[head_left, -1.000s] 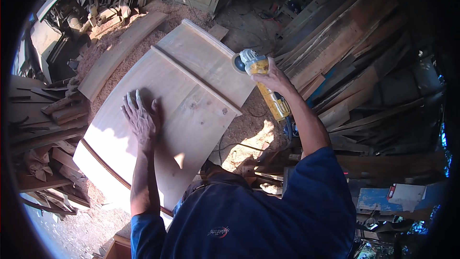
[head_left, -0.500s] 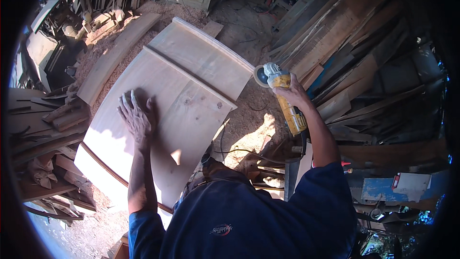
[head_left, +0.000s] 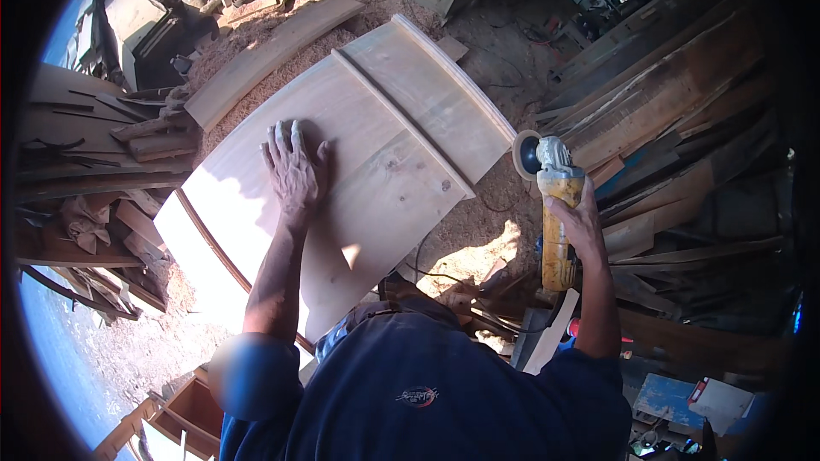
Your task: The person assembles a wooden box using a nail gun and hammer to join boards, then uses a power sander to smooth the surface, and carries the box to a different area.
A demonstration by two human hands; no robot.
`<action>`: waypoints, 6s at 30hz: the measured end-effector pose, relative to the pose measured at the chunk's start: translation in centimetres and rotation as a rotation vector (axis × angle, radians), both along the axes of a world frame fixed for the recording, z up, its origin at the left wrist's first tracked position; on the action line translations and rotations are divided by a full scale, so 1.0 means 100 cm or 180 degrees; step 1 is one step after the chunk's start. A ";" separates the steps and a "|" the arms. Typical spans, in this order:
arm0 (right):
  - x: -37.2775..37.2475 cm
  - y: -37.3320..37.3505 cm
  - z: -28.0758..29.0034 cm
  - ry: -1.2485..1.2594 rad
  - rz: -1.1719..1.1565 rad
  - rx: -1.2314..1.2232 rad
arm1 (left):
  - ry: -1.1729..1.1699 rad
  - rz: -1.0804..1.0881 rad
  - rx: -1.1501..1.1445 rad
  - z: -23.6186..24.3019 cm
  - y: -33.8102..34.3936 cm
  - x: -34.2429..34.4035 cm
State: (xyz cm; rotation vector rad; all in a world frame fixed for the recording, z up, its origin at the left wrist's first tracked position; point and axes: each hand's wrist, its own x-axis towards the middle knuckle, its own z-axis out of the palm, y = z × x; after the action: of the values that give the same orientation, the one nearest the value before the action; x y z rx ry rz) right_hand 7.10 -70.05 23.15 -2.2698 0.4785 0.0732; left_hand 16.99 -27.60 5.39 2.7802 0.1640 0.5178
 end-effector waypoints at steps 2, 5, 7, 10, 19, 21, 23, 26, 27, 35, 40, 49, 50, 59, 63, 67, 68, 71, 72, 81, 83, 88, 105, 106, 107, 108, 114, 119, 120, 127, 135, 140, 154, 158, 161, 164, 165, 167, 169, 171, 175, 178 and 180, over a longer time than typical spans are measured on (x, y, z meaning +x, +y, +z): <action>0.003 0.007 0.003 -0.0154 0.0024 0.0014 | -0.0039 -0.0038 -0.0120 0.001 -0.005 0.002; 0.002 0.011 0.005 -0.0243 -0.0001 0.0062 | -0.0117 -0.0046 -0.0188 0.001 -0.004 0.002; -0.002 0.008 0.004 -0.0306 -0.0039 0.0051 | -0.0153 -0.0069 -0.0196 0.001 -0.004 0.002; -0.005 -0.003 0.004 -0.0393 -0.0138 0.0139 | -0.0084 -0.0114 -0.0115 0.000 -0.009 0.004; 0.118 0.014 0.009 -0.0169 0.0711 -0.0246 | -0.0077 -0.2109 -0.0268 0.012 -0.124 0.025; 0.174 0.027 -0.005 -0.0192 0.0970 -0.0461 | 0.0035 -0.2003 -0.0250 0.012 -0.125 0.025; 0.227 0.054 -0.014 -0.0186 0.1159 -0.0554 | 0.0065 -0.1992 -0.0287 0.009 -0.124 0.023; 0.312 0.076 -0.036 -0.0193 0.1287 -0.0656 | 0.0112 -0.2031 -0.0338 0.015 -0.127 0.027; 0.335 0.083 -0.044 -0.0162 0.1322 -0.0713 | 0.0192 -0.2052 -0.0367 0.016 -0.127 0.026; 0.400 0.130 -0.050 0.0042 0.1502 -0.1033 | 0.0242 -0.1998 -0.0340 0.013 -0.123 0.028; 0.390 0.133 -0.041 0.0129 0.1583 -0.1071 | 0.0222 -0.2007 -0.0451 0.013 -0.121 0.027; 0.342 0.078 -0.059 0.0166 0.1325 -0.0947 | 0.0195 -0.2053 -0.0345 0.009 -0.125 0.030; 0.333 0.072 -0.059 0.0166 0.1271 -0.0957 | 0.0186 -0.2107 -0.0350 0.008 -0.125 0.030; 0.234 0.032 -0.051 0.0225 0.1041 -0.0983 | -0.0037 -0.2118 -0.0337 0.007 -0.127 0.029; 0.200 0.019 -0.044 0.0384 0.0917 -0.1103 | -0.0060 -0.2131 -0.0303 0.007 -0.128 0.028; 0.165 0.001 -0.045 0.0413 0.0752 -0.1028 | -0.0092 -0.2149 -0.0271 0.007 -0.128 0.027; 0.156 -0.003 -0.044 0.0408 0.0713 -0.1039 | -0.0106 -0.2127 -0.0255 0.008 -0.129 0.027; 0.131 -0.016 -0.044 0.0381 0.0646 -0.1090 | -0.0096 -0.2140 -0.0149 0.007 -0.128 0.026; 0.122 -0.020 -0.045 0.0361 0.0661 -0.1131 | -0.0103 -0.2111 -0.0084 0.006 -0.127 0.026; 0.025 -0.059 -0.031 0.0520 0.0188 -0.0885 | -0.0287 -0.2192 0.0046 0.000 -0.129 0.025; -0.003 -0.077 -0.039 0.0520 -0.0042 -0.0871 | -0.0326 -0.2262 0.0055 -0.003 -0.129 0.026; -0.079 -0.103 -0.063 0.0106 -0.1166 -0.0053 | -0.0757 -0.2242 -0.0030 0.012 -0.135 0.018; -0.164 -0.044 -0.192 -0.1650 -0.1493 0.5533 | 0.0708 -0.5332 -0.1110 0.057 -0.280 -0.209; -0.155 -0.038 -0.195 -0.1580 -0.1315 0.5626 | 0.0593 -0.5286 -0.1213 0.057 -0.273 -0.206; -0.151 -0.033 -0.196 -0.1712 -0.1334 0.5577 | 0.0594 -0.5211 -0.1223 0.057 -0.270 -0.209; -0.156 -0.030 -0.195 -0.1817 -0.1537 0.5444 | 0.1069 -0.5163 -0.1355 0.057 -0.265 -0.211; -0.186 -0.012 -0.159 -0.2102 -0.0718 0.5910 | 0.2020 -0.5118 -0.1947 0.098 -0.205 -0.211; -0.187 0.048 -0.112 -0.1950 0.0281 0.5400 | 0.2873 -0.4842 -0.2630 0.105 -0.151 -0.258; -0.189 0.063 -0.100 -0.1801 0.0380 0.5309 | 0.2570 -0.4716 -0.3119 0.103 -0.144 -0.268; -0.218 0.172 -0.048 -0.1039 0.0602 0.4868 | 0.1987 -0.2953 -0.3522 0.122 -0.092 -0.316; -0.232 0.230 -0.063 -0.0086 0.0176 0.4342 | 0.0957 -0.1791 -0.2319 0.121 -0.034 -0.354; -0.269 0.284 -0.086 -0.0792 0.0031 0.3109 | 0.1299 -0.1428 -0.1372 0.090 -0.015 -0.379; -0.433 0.197 -0.199 -0.0304 -0.1543 0.1816 | 0.1889 -0.3564 -0.1815 0.021 -0.082 -0.524; -0.444 0.157 -0.156 -0.0900 -0.1669 0.0676 | 0.2083 -0.3805 -0.2197 0.017 -0.139 -0.538; -0.454 0.115 -0.130 -0.0200 -0.1160 -0.0034 | 0.2169 -0.4355 -0.2980 0.020 -0.156 -0.542; -0.488 0.066 -0.128 -0.0125 -0.0943 0.0404 | 0.2344 -0.4992 -0.2214 0.060 -0.134 -0.521; -0.507 0.044 -0.136 -0.0113 -0.0961 -0.0328 | 0.2055 -0.5238 -0.2182 0.063 -0.123 -0.511; -0.515 0.026 -0.132 -0.0139 -0.1171 -0.0742 | 0.1588 -0.4804 -0.1907 0.073 -0.085 -0.481; -0.526 -0.002 -0.119 -0.0219 -0.1347 -0.0464 | 0.0971 -0.4120 -0.1601 0.082 -0.039 -0.448; -0.536 -0.025 -0.134 -0.0255 -0.1296 -0.0447 | 0.0909 -0.3108 -0.1333 0.095 -0.003 -0.415; -0.532 -0.052 -0.129 0.0329 -0.1858 -0.0791 | -0.0231 -0.1544 -0.0812 0.068 0.069 -0.357; -0.531 -0.071 -0.143 0.0577 -0.1799 -0.0913 | -0.0340 -0.0956 -0.0075 0.013 0.125 -0.322; -0.528 -0.078 -0.146 0.0687 -0.1712 -0.1040 | -0.0530 -0.0448 -0.0035 -0.033 0.151 -0.302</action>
State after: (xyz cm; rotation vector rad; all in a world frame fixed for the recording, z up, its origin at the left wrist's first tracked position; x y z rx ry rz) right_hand -45.72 -77.82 8.51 -2.3737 1.2780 -0.0367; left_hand -13.22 -12.49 2.12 2.6971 -0.0653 0.7051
